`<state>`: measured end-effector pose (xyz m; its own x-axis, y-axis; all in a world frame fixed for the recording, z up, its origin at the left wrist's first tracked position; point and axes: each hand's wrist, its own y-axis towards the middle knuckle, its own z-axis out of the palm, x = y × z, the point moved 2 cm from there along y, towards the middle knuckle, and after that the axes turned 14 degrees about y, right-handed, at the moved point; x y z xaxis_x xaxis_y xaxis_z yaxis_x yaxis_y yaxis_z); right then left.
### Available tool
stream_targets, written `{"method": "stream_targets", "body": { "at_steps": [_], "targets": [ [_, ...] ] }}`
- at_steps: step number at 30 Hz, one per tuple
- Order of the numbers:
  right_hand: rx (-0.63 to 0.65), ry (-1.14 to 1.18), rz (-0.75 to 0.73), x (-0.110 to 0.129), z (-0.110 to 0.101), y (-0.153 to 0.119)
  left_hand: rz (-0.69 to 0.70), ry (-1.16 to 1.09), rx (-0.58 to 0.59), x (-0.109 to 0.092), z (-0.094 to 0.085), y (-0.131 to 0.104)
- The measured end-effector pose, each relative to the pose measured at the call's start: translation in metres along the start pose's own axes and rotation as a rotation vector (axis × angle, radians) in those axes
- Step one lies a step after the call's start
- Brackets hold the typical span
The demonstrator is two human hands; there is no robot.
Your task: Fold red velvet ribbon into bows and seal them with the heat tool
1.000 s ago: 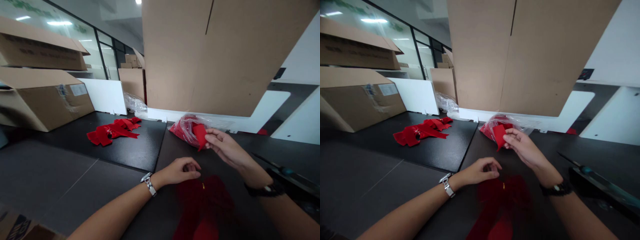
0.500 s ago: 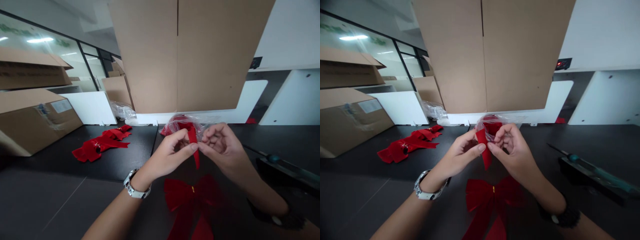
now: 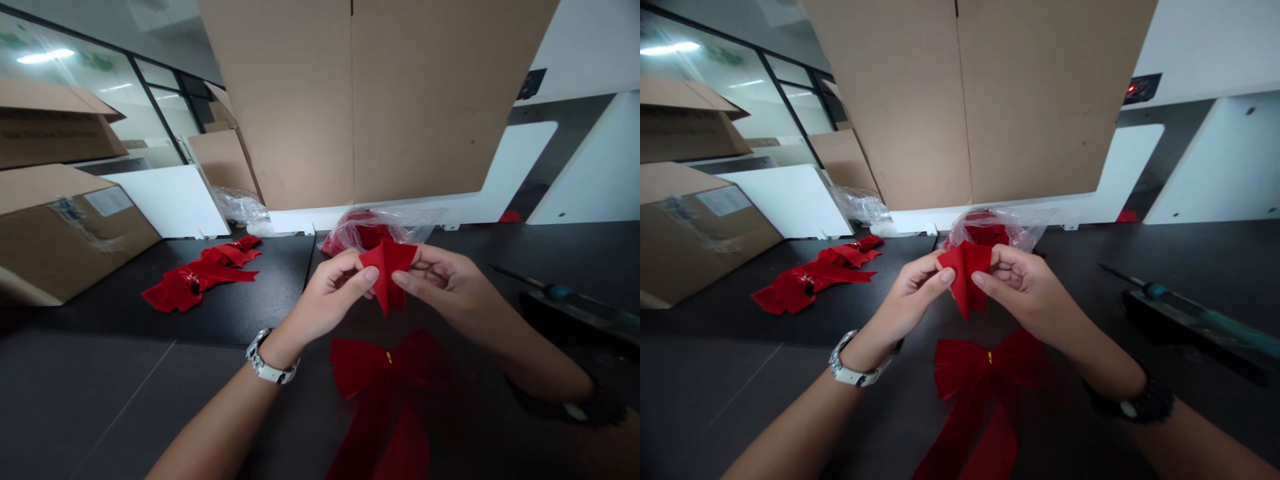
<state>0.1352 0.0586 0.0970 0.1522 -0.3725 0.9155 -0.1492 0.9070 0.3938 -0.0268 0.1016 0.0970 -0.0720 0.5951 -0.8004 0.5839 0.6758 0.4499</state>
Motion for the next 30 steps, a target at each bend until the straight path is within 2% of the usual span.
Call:
{"method": "stream_targets", "body": {
  "at_steps": [4,9,11,13,16,19,21,24,27,30],
  "targets": [
    [-0.087,0.084,0.014,0.002,-0.010,0.001,-0.068,0.088,-0.118,0.020,-0.010,0.005],
    [-0.109,0.100,0.017,0.006,-0.009,0.000,-0.223,0.592,0.050,0.077,-0.021,0.005],
    [-0.098,0.086,0.019,0.005,-0.009,-0.001,-0.287,0.716,0.079,0.097,-0.023,0.002],
    [-0.083,0.059,0.021,0.003,-0.010,-0.001,-0.298,0.751,0.069,0.106,-0.023,0.001],
    [-0.095,-0.010,0.007,0.001,-0.012,0.000,-0.243,0.599,-0.027,0.093,-0.023,0.004],
    [-0.118,-0.089,-0.021,0.001,-0.013,0.001,-0.152,0.315,-0.119,0.056,-0.020,0.007],
    [-0.125,-0.137,-0.033,0.002,-0.012,0.001,-0.066,0.162,-0.116,0.028,-0.016,0.005],
    [-0.089,-0.195,-0.035,0.005,-0.007,0.000,0.015,0.075,-0.032,-0.004,-0.007,-0.002],
    [-0.019,-0.220,-0.054,0.009,-0.002,-0.003,0.033,0.073,0.020,-0.017,0.000,-0.008],
    [0.014,-0.223,-0.093,0.011,0.001,-0.006,0.020,0.039,0.004,-0.016,0.003,-0.008]
  ]
}}
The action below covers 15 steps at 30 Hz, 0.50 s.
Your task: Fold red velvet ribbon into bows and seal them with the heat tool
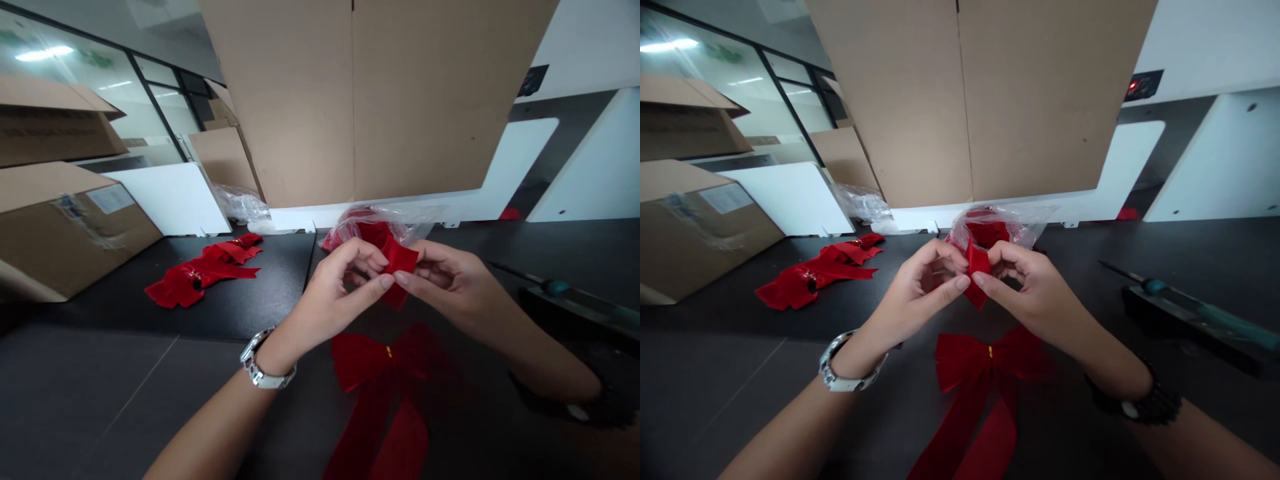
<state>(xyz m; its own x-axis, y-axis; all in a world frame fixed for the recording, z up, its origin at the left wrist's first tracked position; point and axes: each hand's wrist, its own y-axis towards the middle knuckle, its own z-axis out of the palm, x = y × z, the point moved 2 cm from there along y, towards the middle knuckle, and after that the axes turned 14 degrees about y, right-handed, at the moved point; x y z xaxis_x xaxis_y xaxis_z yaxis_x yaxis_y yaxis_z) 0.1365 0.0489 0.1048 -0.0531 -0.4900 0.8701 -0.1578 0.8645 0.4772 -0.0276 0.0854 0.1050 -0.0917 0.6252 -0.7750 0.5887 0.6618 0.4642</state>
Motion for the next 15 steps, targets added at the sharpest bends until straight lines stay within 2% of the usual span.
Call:
{"method": "stream_targets", "body": {
  "at_steps": [6,10,15],
  "targets": [
    [0.045,0.014,-0.057,0.001,0.001,-0.001,-0.036,-0.055,-0.025,0.006,0.001,0.004],
    [0.032,0.000,-0.056,0.003,0.003,-0.001,-0.036,-0.079,-0.026,0.008,0.002,0.004],
    [0.016,0.037,-0.040,0.002,0.006,-0.001,-0.019,-0.103,-0.085,0.014,0.003,0.005]
  ]
}}
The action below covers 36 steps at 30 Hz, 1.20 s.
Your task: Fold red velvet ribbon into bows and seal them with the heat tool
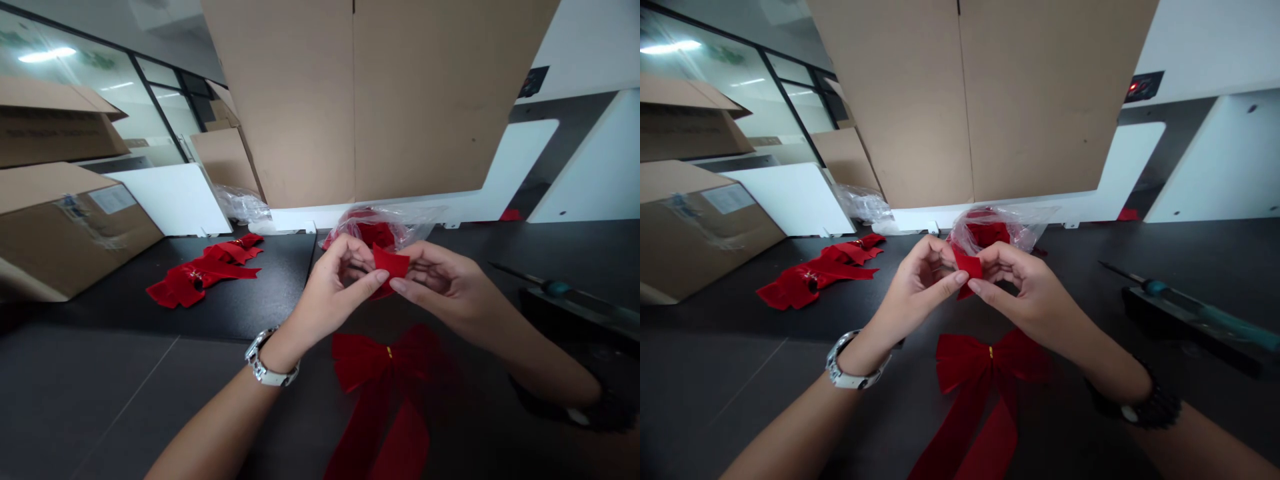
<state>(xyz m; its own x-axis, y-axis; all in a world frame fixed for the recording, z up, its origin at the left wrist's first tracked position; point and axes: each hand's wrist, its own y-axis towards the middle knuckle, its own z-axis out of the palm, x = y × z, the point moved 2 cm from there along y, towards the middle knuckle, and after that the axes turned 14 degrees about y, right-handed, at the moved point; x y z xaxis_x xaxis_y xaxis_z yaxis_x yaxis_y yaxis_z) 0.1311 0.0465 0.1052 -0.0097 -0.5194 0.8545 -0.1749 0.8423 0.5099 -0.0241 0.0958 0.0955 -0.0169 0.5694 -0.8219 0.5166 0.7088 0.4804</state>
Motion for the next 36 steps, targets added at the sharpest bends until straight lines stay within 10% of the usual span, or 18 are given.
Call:
{"method": "stream_targets", "body": {
  "at_steps": [36],
  "targets": [
    [0.004,-0.727,-0.251,-0.020,0.002,0.003,-0.088,-0.076,-0.057,0.010,0.013,-0.002]
  ]
}}
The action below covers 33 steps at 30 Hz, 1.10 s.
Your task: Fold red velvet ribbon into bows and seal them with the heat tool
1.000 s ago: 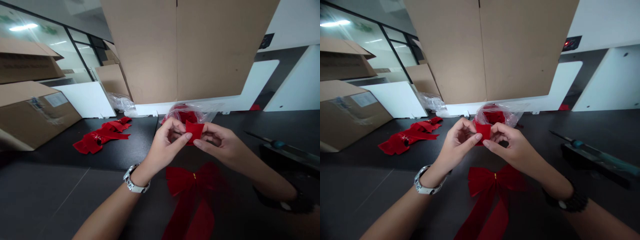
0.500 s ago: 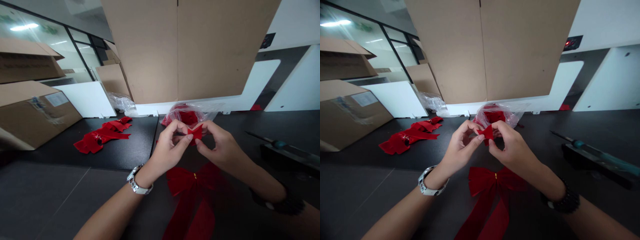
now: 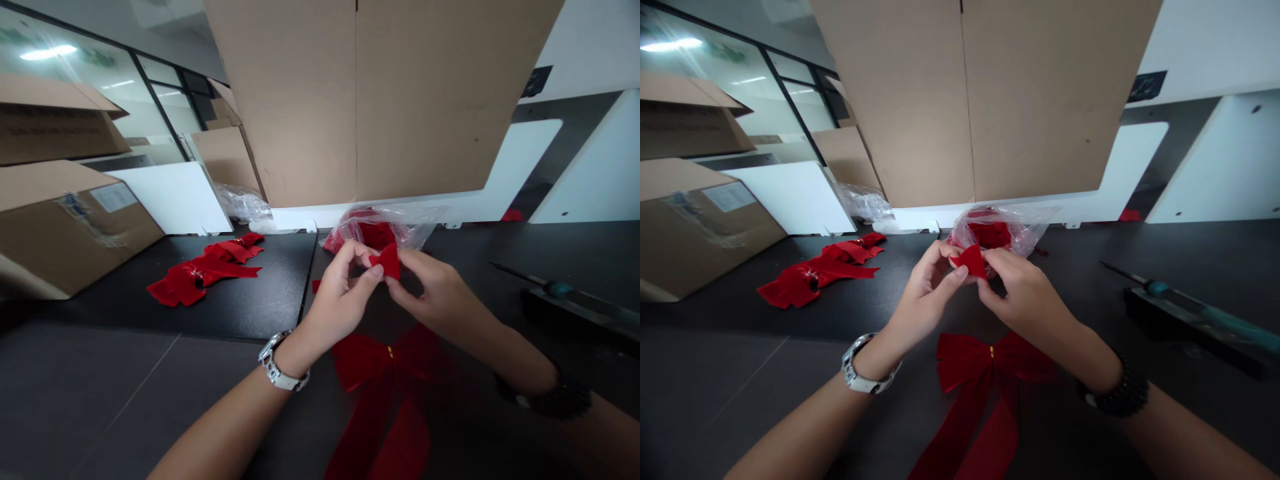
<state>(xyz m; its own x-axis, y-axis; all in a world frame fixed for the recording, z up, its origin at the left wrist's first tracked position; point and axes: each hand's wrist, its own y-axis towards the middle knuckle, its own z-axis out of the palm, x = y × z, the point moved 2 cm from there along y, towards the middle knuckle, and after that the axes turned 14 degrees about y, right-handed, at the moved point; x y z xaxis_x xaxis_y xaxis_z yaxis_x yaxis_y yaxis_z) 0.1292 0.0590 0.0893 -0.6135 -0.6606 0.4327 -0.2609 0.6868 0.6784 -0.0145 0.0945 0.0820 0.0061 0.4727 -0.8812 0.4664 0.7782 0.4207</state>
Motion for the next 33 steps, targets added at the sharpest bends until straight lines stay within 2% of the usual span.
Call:
{"method": "stream_targets", "body": {
  "at_steps": [5,12,16,21,27,33],
  "targets": [
    [0.063,-0.076,-0.009,-0.007,0.005,-0.003,-0.010,0.002,-0.007,0.001,0.001,0.001],
    [0.055,-0.213,-0.038,-0.010,0.006,-0.004,-0.052,-0.081,-0.028,0.004,-0.001,0.003],
    [0.073,-0.170,-0.008,-0.010,0.007,-0.004,-0.114,-0.158,-0.054,0.006,-0.002,0.003],
    [0.058,-0.130,-0.020,-0.014,0.009,-0.004,-0.216,-0.311,-0.029,0.005,-0.001,0.002],
    [0.100,-0.097,-0.021,-0.016,0.005,-0.004,-0.205,-0.251,-0.109,0.002,-0.004,0.003],
    [0.197,-0.036,0.011,-0.011,0.008,-0.004,-0.208,-0.279,-0.123,0.004,-0.004,0.003]
  ]
}}
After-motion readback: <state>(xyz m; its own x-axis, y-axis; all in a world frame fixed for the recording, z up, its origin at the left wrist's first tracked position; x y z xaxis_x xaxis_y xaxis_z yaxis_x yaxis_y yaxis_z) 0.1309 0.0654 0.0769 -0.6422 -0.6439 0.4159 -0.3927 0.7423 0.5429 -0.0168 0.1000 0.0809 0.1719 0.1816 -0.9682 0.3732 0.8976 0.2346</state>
